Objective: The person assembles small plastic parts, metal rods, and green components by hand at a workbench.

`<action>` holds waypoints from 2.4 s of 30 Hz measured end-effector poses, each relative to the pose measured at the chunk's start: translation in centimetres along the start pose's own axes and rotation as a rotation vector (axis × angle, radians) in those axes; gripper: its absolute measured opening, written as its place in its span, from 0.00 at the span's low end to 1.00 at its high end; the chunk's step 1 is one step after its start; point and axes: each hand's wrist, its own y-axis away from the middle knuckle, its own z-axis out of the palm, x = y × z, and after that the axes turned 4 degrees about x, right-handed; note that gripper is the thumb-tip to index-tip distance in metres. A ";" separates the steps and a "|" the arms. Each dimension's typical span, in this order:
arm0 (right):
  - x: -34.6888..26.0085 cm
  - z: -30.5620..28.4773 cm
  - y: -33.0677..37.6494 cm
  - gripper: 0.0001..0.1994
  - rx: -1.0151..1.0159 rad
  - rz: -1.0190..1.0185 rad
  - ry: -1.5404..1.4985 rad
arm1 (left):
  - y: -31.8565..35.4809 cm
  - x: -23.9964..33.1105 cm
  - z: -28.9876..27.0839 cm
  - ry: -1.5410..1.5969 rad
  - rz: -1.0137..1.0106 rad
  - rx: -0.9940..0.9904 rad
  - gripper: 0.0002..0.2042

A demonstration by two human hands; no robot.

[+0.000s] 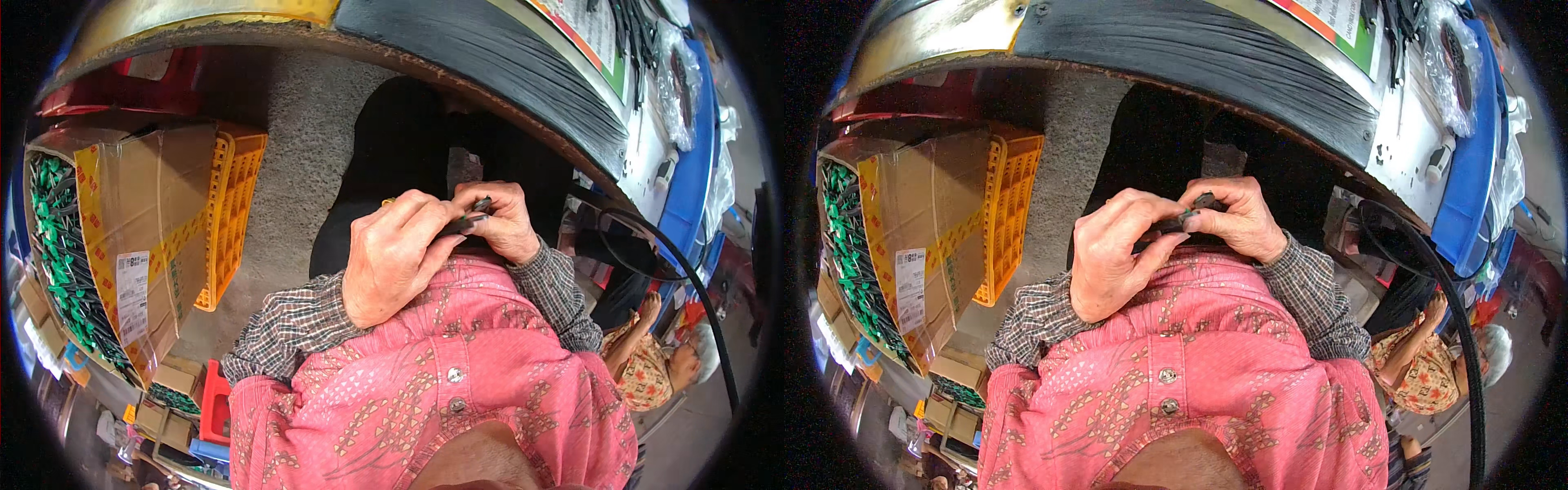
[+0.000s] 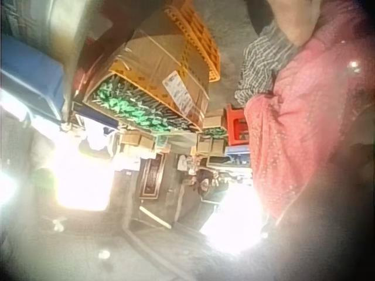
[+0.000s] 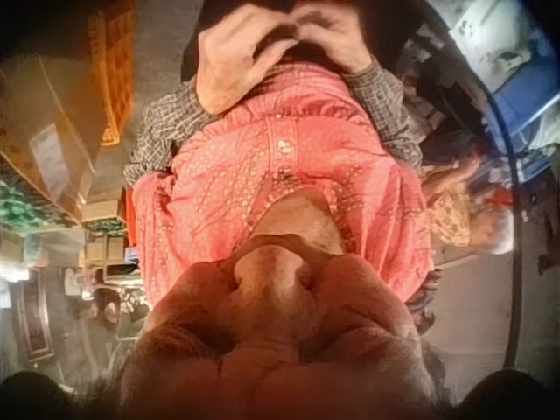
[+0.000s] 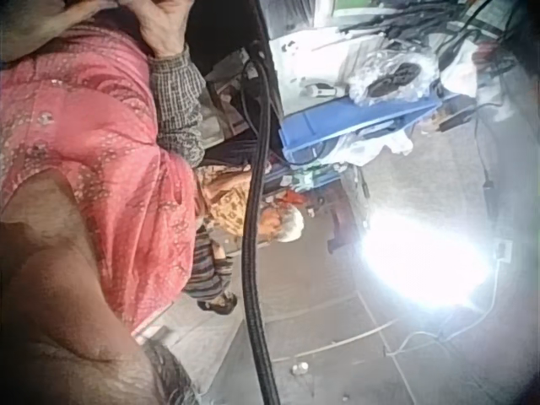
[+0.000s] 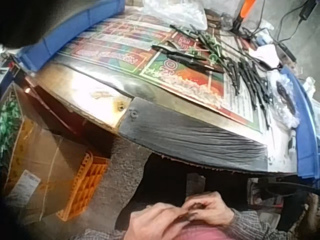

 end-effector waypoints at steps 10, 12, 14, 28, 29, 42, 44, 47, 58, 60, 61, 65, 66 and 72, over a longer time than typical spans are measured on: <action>-1.8 0.8 0.7 0.09 0.033 0.031 -0.052 | 0.4 0.4 -0.1 0.094 -0.064 -0.022 0.06; -1.5 0.9 1.1 0.10 0.044 0.038 -0.074 | 0.5 0.4 -0.1 0.081 -0.112 -0.008 0.05; -1.4 1.0 1.1 0.12 0.064 0.009 -0.048 | 0.7 0.5 -0.1 0.094 -0.137 -0.007 0.05; -2.3 1.1 1.5 0.10 0.067 -0.179 0.252 | 1.4 0.6 -0.3 0.481 -0.358 -0.092 0.07; -2.4 1.2 1.5 0.10 0.061 -0.216 0.310 | 1.5 0.5 -0.4 0.480 -0.355 -0.092 0.07; -2.8 1.6 1.9 0.09 0.060 -0.207 0.360 | 1.9 0.5 -0.8 0.488 -0.377 -0.178 0.10; -2.8 1.6 2.0 0.09 0.058 -0.198 0.328 | 1.9 0.5 -0.8 0.561 -0.451 -0.197 0.11; -2.9 1.6 2.2 0.10 0.046 -0.138 0.313 | 2.0 0.4 -0.8 0.520 -0.406 -0.211 0.10; -3.3 1.6 3.4 0.10 0.115 0.140 0.055 | 2.7 -0.1 -0.3 0.678 -0.484 -0.123 0.11; -3.0 1.8 3.5 0.08 0.159 -0.018 0.123 | 2.6 0.0 -0.4 0.641 -0.473 -0.149 0.11; -3.0 1.9 3.4 0.08 0.160 -0.018 0.124 | 2.5 0.0 -0.4 0.605 -0.465 -0.175 0.11; -2.8 1.8 3.1 0.07 0.221 -0.240 0.308 | 2.7 0.3 0.0 0.566 -0.448 -0.133 0.10; -2.7 1.7 2.9 0.08 0.243 -0.409 0.454 | 2.8 0.2 0.0 0.549 -0.450 -0.121 0.10; -3.7 1.1 3.8 0.11 0.300 -0.465 0.857 | 2.9 0.4 -0.2 0.493 -0.401 -0.107 0.09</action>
